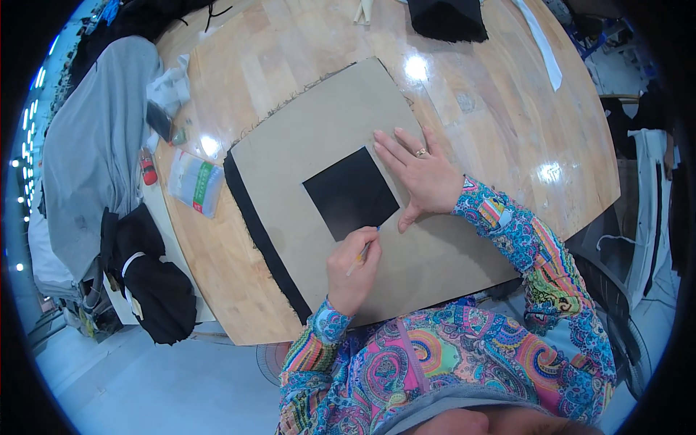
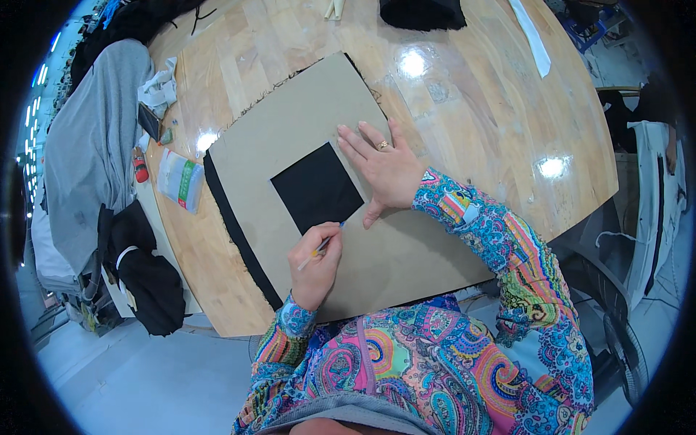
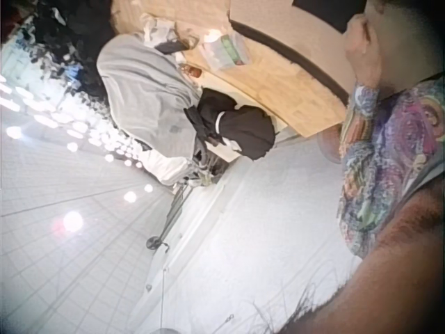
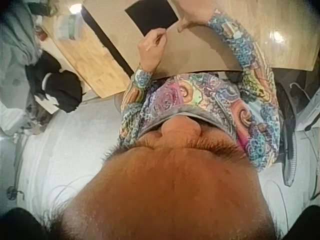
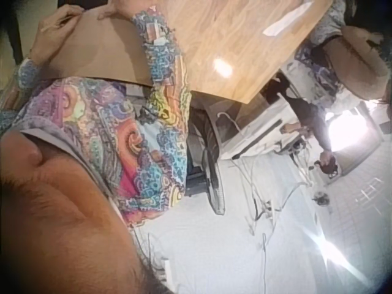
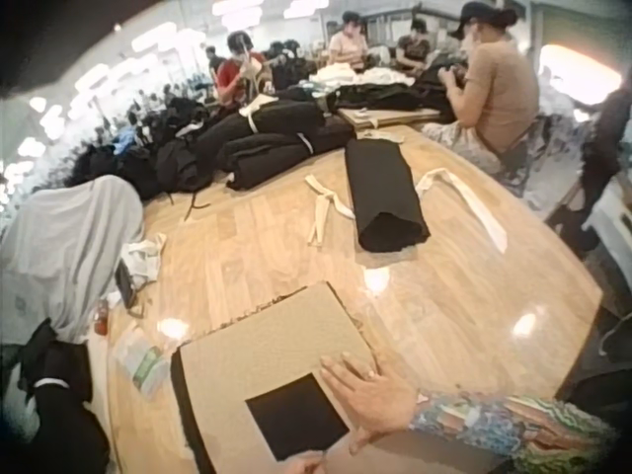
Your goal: The person uses a cardboard pattern to mark a black fabric on a wooden table. They align the pattern, trace the outline with a white marking tool, and then remove the pattern to reveal the marked shape on the fabric.
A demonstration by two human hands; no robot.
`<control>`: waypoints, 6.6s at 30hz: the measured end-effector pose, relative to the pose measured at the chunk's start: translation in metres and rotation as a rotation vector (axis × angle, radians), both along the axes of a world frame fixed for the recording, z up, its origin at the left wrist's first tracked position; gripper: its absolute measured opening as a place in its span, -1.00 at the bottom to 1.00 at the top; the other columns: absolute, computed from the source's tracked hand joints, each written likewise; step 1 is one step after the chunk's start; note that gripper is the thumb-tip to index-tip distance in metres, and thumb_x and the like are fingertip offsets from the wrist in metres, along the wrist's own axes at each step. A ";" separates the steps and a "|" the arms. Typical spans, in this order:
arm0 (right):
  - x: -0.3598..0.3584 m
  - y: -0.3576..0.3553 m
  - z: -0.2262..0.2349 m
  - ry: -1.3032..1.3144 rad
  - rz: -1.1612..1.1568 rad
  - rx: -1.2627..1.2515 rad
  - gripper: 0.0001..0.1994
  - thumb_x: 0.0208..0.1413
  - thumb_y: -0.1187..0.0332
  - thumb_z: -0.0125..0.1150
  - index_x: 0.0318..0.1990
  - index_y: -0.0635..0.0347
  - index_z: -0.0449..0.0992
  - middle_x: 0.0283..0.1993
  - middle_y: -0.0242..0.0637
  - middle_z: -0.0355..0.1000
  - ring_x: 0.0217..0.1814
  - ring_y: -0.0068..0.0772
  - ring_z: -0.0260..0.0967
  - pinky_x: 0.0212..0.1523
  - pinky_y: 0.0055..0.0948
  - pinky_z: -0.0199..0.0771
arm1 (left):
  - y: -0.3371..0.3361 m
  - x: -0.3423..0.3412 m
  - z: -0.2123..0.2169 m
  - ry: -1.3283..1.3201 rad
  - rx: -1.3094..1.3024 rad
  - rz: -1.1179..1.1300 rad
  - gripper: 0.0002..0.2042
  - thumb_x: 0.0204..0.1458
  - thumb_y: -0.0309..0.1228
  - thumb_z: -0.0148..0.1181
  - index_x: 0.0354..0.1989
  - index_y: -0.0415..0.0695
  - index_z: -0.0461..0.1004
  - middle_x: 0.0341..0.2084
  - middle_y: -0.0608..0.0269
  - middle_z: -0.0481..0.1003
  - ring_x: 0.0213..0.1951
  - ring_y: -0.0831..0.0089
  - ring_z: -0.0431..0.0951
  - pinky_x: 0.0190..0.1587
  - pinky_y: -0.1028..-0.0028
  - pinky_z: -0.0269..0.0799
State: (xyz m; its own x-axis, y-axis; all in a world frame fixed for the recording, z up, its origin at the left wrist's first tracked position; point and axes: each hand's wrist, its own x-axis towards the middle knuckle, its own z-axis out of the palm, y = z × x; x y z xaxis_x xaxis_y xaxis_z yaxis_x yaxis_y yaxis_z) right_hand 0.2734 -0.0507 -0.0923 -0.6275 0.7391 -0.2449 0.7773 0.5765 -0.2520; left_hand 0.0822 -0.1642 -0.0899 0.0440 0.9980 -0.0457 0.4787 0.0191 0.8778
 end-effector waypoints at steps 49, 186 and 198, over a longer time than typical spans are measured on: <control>-0.003 0.002 0.003 -0.024 -0.003 -0.031 0.33 -0.62 -0.24 0.48 0.37 0.26 -0.08 0.48 -0.23 -0.27 0.51 -0.09 -0.34 0.34 0.30 -0.33 | 0.106 0.020 -0.017 0.028 0.160 0.170 -0.94 0.03 -0.52 0.16 -0.34 -0.24 0.48 -0.52 0.16 0.52 -0.50 0.42 0.51 -0.42 0.48 0.41; 0.073 0.289 -0.034 0.682 -0.622 0.256 0.02 -0.38 0.09 0.48 0.35 0.08 0.08 0.43 0.09 -0.15 0.41 0.03 -0.04 0.34 -0.30 0.06 | -0.127 -0.115 -0.057 0.346 0.111 0.842 -0.89 0.15 -0.48 0.02 -0.24 -0.25 0.26 0.11 -0.23 0.29 0.18 -0.02 0.26 0.21 0.18 0.09; 0.149 0.049 0.005 0.717 -0.662 -0.051 -0.78 -0.02 0.25 0.30 -0.30 0.19 0.53 -0.44 -0.37 0.42 -0.35 -0.54 0.37 -0.30 -0.48 0.38 | -0.131 -0.096 -0.023 0.072 0.351 0.761 -0.85 0.22 -0.47 -0.06 -0.14 -0.28 0.31 0.00 -0.13 0.39 0.07 0.18 0.39 0.15 0.31 0.23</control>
